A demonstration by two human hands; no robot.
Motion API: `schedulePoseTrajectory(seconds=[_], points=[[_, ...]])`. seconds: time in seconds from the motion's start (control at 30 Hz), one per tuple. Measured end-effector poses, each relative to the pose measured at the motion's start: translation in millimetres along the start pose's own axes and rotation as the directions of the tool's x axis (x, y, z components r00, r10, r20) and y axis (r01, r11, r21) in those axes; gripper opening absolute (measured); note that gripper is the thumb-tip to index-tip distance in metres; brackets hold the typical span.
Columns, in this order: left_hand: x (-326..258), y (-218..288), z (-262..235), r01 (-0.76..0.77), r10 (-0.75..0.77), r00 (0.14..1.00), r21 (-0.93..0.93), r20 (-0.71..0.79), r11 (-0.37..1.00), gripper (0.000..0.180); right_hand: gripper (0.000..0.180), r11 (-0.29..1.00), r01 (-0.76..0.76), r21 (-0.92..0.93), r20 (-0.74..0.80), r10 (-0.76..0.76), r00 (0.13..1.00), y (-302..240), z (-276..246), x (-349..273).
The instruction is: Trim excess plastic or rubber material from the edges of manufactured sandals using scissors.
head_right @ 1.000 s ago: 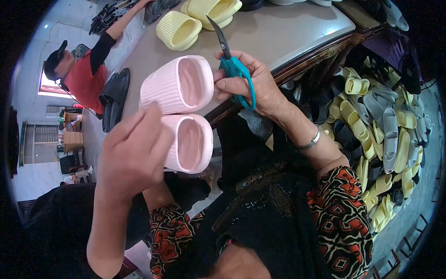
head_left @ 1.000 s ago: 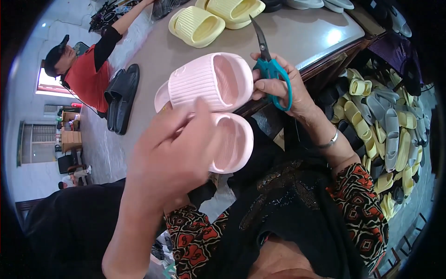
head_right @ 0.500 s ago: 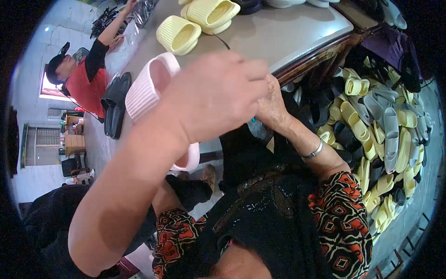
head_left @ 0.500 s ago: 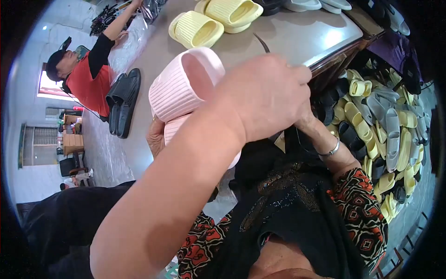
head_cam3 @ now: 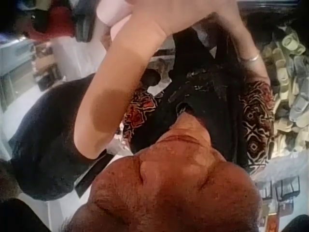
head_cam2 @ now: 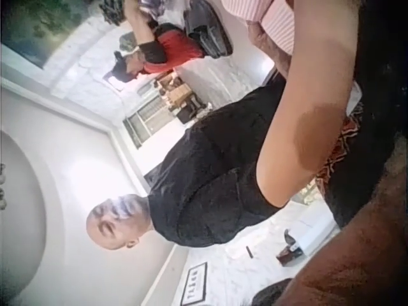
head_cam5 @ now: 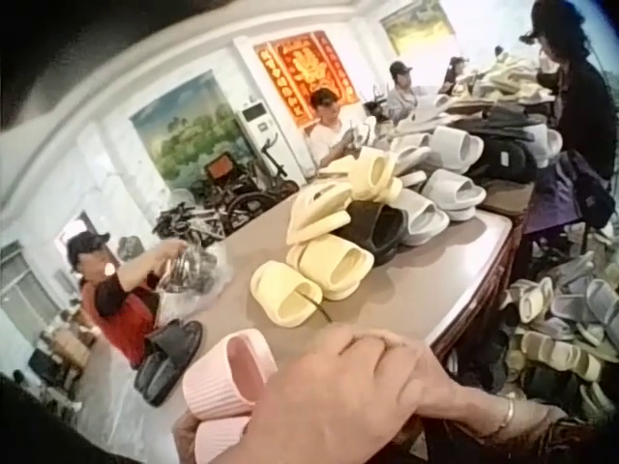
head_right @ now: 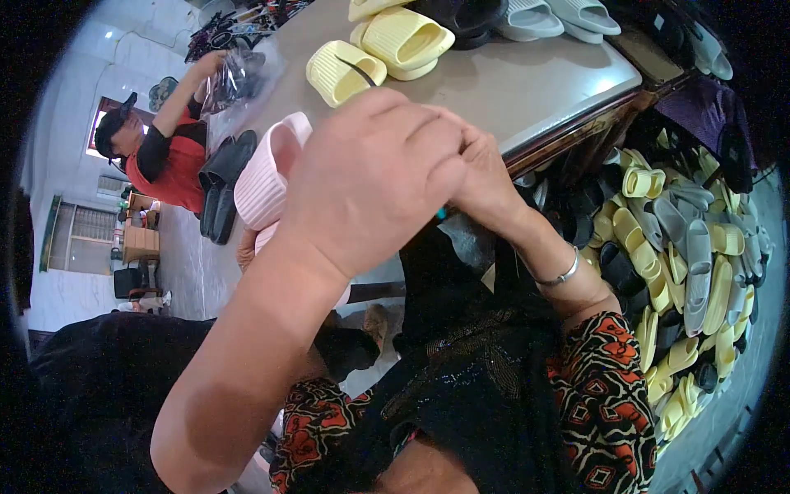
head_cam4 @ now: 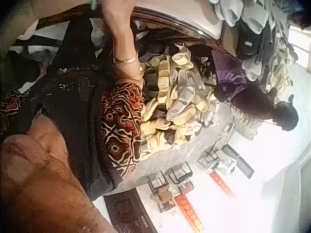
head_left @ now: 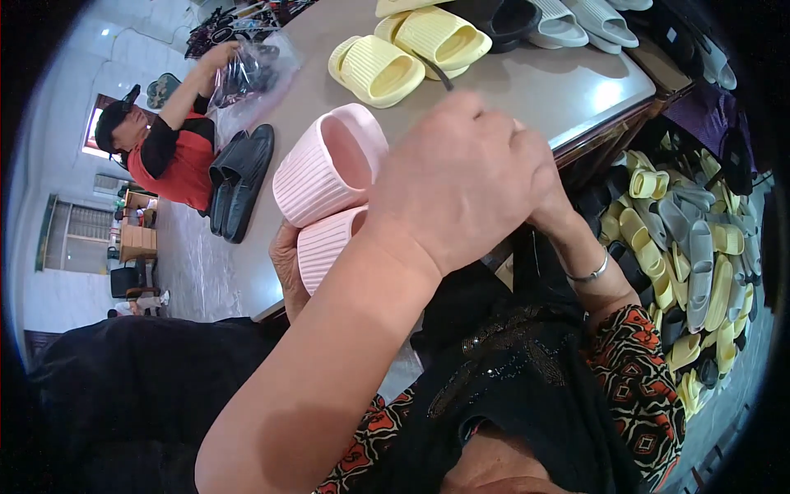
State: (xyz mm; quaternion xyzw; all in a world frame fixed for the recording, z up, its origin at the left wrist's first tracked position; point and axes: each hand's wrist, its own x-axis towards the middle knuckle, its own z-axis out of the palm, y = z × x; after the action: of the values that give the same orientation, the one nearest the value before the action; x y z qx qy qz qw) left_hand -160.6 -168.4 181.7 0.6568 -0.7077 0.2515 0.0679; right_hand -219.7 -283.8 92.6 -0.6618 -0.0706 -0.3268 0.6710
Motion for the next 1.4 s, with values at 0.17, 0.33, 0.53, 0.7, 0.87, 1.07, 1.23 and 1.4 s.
schedulePoseTrajectory(seconds=[0.17,0.33,0.53,0.7,0.87,1.07,1.23,1.4], points=[[-0.4,-6.1,-15.8,0.075,-0.085,0.995,0.155,0.057,0.985,0.009,0.045,0.935,-0.326,0.143,0.165,0.302,0.939,-0.2,-3.4,4.1],[9.3,-6.2,-25.8,0.008,-0.056,0.986,0.292,0.159,0.956,0.003,0.055,0.798,-0.220,0.562,0.249,0.090,0.964,-2.3,6.1,-1.6],[10.9,-8.6,-43.6,0.307,-0.372,0.920,0.365,0.122,0.879,0.006,0.064,0.686,-0.197,0.701,0.265,0.006,0.964,-27.2,20.1,2.8],[12.6,-12.6,-61.5,0.300,-0.495,0.795,0.482,0.351,0.823,0.009,0.074,0.638,-0.412,0.651,0.421,0.148,0.895,-25.5,26.1,11.8],[9.2,-8.7,-75.7,0.268,-0.525,0.756,0.547,0.390,0.793,0.007,0.060,0.769,-0.425,0.477,0.361,0.269,0.893,-2.5,23.7,4.3],[10.8,-14.3,-69.1,0.029,-0.225,0.879,0.425,0.420,0.905,0.009,0.052,0.780,-0.562,0.277,0.333,0.471,0.817,13.8,2.8,-4.4],[27.5,-4.3,-54.3,-0.022,-0.309,0.764,0.503,0.566,0.864,0.010,0.048,0.763,-0.510,0.397,0.261,0.439,0.860,12.5,18.9,-6.4],[19.2,2.8,-42.3,0.104,-0.344,0.732,0.403,0.587,0.909,0.016,0.046,0.513,-0.407,0.756,0.419,0.099,0.903,32.4,28.5,-5.3]])
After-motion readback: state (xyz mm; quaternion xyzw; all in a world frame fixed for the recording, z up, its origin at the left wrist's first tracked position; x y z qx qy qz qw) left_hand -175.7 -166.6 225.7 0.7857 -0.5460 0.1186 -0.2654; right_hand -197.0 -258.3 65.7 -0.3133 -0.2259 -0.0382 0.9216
